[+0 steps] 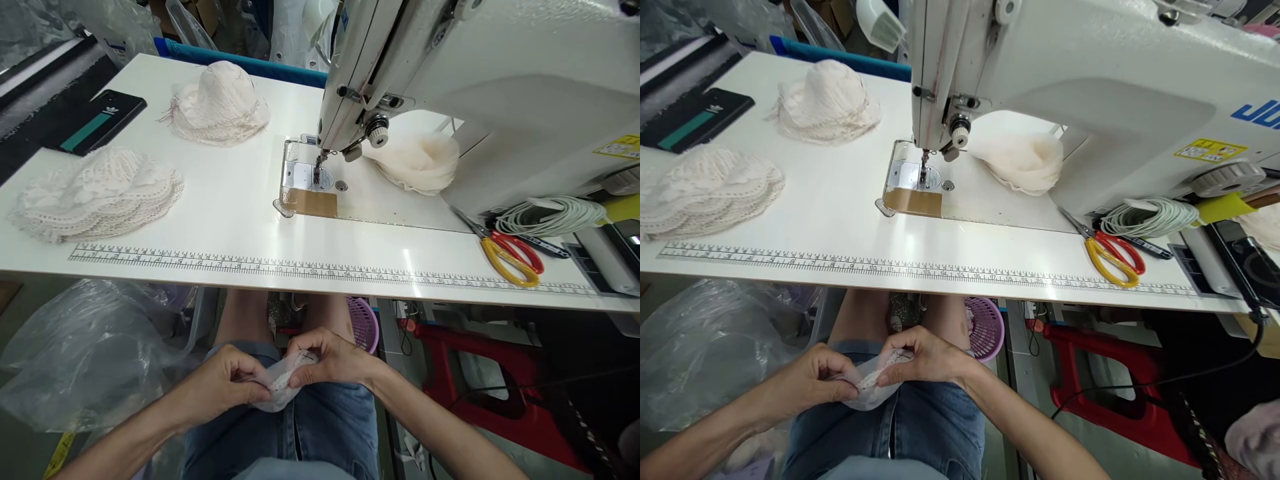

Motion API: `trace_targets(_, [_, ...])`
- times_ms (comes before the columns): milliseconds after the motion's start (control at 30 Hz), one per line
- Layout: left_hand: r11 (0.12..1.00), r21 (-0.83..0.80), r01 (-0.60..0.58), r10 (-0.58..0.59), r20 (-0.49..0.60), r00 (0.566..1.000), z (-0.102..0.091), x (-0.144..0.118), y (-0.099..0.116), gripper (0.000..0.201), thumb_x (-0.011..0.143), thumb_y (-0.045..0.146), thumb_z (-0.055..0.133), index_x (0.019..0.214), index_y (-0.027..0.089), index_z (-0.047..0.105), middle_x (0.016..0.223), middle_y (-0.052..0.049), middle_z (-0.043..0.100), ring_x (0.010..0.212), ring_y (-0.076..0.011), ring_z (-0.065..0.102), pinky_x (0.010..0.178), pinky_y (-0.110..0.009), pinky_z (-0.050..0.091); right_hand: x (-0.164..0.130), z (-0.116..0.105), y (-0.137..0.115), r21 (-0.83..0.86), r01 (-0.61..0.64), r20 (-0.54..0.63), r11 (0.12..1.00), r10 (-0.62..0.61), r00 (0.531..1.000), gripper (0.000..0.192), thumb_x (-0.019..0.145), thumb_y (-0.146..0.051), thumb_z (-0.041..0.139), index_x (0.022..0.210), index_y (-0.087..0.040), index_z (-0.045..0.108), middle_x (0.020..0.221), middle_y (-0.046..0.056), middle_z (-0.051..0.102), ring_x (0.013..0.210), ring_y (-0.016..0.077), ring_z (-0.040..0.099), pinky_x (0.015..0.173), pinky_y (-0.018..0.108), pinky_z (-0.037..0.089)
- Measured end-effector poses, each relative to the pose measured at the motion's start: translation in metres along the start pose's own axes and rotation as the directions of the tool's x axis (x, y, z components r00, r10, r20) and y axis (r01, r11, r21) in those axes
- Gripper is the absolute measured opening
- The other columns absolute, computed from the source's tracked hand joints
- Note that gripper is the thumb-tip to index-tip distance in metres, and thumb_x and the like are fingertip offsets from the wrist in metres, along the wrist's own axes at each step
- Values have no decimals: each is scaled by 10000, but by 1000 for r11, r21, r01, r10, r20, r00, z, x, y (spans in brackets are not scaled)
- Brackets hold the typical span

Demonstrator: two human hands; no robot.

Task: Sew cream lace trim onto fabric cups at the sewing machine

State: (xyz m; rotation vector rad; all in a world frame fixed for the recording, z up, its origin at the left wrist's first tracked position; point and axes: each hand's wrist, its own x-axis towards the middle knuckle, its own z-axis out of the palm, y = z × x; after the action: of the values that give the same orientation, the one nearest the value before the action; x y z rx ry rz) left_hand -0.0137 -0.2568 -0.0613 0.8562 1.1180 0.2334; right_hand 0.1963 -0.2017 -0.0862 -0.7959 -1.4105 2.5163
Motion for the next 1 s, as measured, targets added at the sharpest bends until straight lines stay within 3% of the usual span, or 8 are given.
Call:
trace_targets(300, [999,41,14,-12,-42,999,1,-3,-5,190,695,302,654,691,131,738,521,32,543,533,-95,398,520,-196,305,1,7,2,-115,27,-22,993,-30,999,294,665,-381,747,793,-124,685,689,3,608,620,88,527,571,178,423])
trace_targets(433, [1000,-20,23,-23,16,1000,-2,-6,-6,196,693,314,660,753,154,754,606,5,649,593,-126,495,589,-206,376,1,5,1,-105,37,-11,994,-38,999,333,693,-431,716,819,-122,698,747,35,649,696,129,589,662,229,470])
trace_targets(600, [1000,18,-18,16,105,994,-6,-9,-3,202,755,289,614,843,175,756,761,-13,716,687,-155,568,650,-212,399,-1,3,3,-70,14,6,997,-14,1000,329,725,-428,692,827,-115,692,757,37,647,711,129,592,686,235,467])
trace_targets(800, [997,54,-50,44,108,993,-8,-13,-2,191,764,223,580,830,194,757,623,40,644,601,-111,497,575,-184,334,-2,1,7,-69,-9,21,998,11,1000,324,726,-420,696,855,-122,686,781,36,645,736,135,590,702,240,458])
trace_targets(1000, [999,47,-23,18,97,995,-11,-14,-3,205,747,245,595,866,195,754,687,22,684,654,-131,540,620,-192,377,-3,0,10,-55,-30,-2,998,30,1000,324,714,-424,706,852,-132,677,778,27,638,731,135,582,685,240,454])
